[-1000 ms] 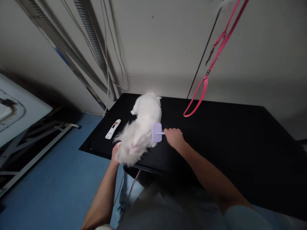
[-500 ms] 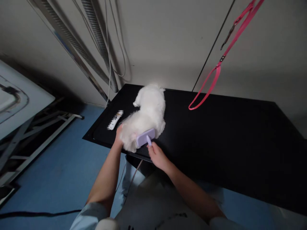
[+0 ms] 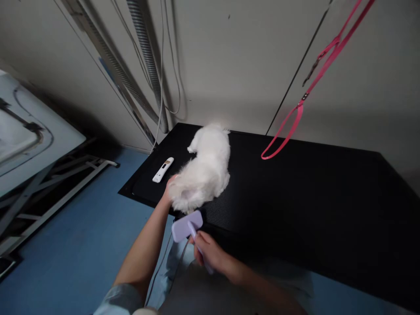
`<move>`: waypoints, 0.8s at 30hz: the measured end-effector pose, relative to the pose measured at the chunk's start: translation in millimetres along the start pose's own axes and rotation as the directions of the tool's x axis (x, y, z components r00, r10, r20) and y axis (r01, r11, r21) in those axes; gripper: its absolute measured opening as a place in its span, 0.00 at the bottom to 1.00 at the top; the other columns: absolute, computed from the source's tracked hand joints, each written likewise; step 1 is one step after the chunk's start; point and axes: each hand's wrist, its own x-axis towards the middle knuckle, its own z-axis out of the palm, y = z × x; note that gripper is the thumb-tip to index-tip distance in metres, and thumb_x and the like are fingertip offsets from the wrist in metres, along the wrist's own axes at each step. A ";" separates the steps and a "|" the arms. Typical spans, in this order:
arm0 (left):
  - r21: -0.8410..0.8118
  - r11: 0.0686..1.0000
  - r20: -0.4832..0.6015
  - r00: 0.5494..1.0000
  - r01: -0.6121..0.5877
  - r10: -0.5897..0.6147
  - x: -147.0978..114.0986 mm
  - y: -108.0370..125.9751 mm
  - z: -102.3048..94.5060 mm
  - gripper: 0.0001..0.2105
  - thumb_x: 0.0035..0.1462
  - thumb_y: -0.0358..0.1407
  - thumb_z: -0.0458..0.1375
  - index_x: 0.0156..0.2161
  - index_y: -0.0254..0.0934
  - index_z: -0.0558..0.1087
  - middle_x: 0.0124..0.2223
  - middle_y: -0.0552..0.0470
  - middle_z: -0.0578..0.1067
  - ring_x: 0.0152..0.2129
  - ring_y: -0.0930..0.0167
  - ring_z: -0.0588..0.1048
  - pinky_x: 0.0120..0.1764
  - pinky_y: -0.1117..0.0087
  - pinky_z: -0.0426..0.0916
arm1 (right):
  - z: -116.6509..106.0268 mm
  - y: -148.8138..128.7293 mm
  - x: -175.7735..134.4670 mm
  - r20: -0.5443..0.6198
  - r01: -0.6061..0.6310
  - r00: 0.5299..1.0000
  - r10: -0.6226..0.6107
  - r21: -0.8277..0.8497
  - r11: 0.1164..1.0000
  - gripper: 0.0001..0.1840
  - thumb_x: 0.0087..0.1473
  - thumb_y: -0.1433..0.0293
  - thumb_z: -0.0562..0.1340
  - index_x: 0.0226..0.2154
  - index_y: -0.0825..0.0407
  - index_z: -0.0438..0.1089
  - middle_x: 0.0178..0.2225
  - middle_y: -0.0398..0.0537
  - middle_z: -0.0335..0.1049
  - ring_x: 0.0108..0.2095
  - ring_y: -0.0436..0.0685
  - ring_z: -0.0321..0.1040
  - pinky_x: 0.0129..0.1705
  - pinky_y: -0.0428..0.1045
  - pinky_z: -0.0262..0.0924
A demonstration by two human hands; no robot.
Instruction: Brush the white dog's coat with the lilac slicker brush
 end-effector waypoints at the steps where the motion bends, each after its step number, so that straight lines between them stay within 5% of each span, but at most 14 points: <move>1: -0.012 1.000 0.022 1.000 -0.007 0.008 -1.5 0.8 0.2 0.04 0.52 0.30 0.56 0.26 0.33 0.68 0.26 0.52 0.73 0.26 0.69 0.72 0.33 0.67 0.70 | 0.8 -1.8 -1.0 -0.033 0.055 0.998 -0.053 0.051 0.997 0.21 0.56 0.50 0.51 0.34 0.51 0.59 0.14 0.34 0.58 0.13 0.46 0.53 0.19 0.43 0.50; 3: -0.029 0.999 0.058 0.998 -0.025 0.027 -5.4 4.0 -0.3 0.04 0.51 0.32 0.56 0.28 0.33 0.69 0.27 0.51 0.73 0.27 0.68 0.72 0.34 0.65 0.70 | 2.1 -6.0 -3.2 -0.111 0.114 0.989 -0.097 0.156 0.981 0.22 0.54 0.48 0.51 0.35 0.50 0.57 0.15 0.35 0.61 0.15 0.47 0.58 0.20 0.43 0.53; 7: -0.025 0.997 0.090 0.993 -0.077 0.079 -16.4 17.3 -3.3 0.07 0.40 0.33 0.63 0.28 0.35 0.71 0.31 0.49 0.75 0.32 0.63 0.74 0.41 0.61 0.69 | 2.6 -11.4 -12.6 0.142 -0.156 0.981 0.128 0.207 0.966 0.25 0.49 0.47 0.57 0.36 0.51 0.56 0.18 0.39 0.67 0.15 0.51 0.63 0.19 0.45 0.55; 9: 0.000 0.994 0.126 0.986 -0.111 0.110 -23.4 25.2 -3.1 0.09 0.37 0.34 0.65 0.27 0.36 0.71 0.31 0.49 0.75 0.33 0.62 0.73 0.42 0.60 0.69 | 0.5 -14.6 -16.5 0.128 -0.131 0.986 0.104 0.225 0.966 0.26 0.49 0.47 0.58 0.36 0.51 0.57 0.19 0.40 0.68 0.15 0.51 0.63 0.20 0.46 0.56; 13: 0.069 0.977 0.193 0.964 -0.202 0.185 -34.8 40.4 0.7 0.08 0.49 0.38 0.56 0.26 0.36 0.71 0.34 0.46 0.73 0.36 0.63 0.72 0.43 0.62 0.68 | -2.8 -12.9 -24.5 -0.057 -0.001 0.998 0.019 0.309 0.951 0.25 0.49 0.48 0.57 0.37 0.50 0.55 0.21 0.42 0.71 0.18 0.52 0.67 0.25 0.48 0.60; 17: 0.143 0.959 0.313 0.930 -0.246 0.192 -32.6 57.9 -0.9 0.13 0.57 0.38 0.50 0.27 0.35 0.72 0.45 0.43 0.73 0.46 0.64 0.70 0.51 0.64 0.63 | -5.3 -3.4 -39.8 0.198 -0.241 0.961 0.193 0.259 0.935 0.26 0.47 0.49 0.59 0.37 0.52 0.57 0.19 0.44 0.70 0.17 0.55 0.67 0.23 0.49 0.59; 22: 0.105 0.950 0.208 0.940 -0.295 0.269 -8.5 79.1 6.8 0.13 0.57 0.42 0.53 0.33 0.34 0.75 0.50 0.41 0.72 0.49 0.64 0.70 0.54 0.64 0.60 | -10.8 -14.6 -38.5 -0.027 -0.034 0.999 0.046 0.339 0.940 0.23 0.52 0.50 0.56 0.38 0.51 0.57 0.20 0.43 0.72 0.17 0.52 0.66 0.23 0.47 0.58; 24: 0.110 0.954 0.195 0.947 -0.278 0.254 1.6 81.9 16.3 0.15 0.57 0.43 0.53 0.38 0.34 0.76 0.49 0.41 0.73 0.47 0.64 0.71 0.51 0.65 0.62 | -5.7 -9.0 -41.7 0.011 -0.131 0.991 0.136 0.341 0.931 0.23 0.52 0.51 0.55 0.39 0.52 0.57 0.19 0.43 0.72 0.15 0.52 0.66 0.22 0.46 0.58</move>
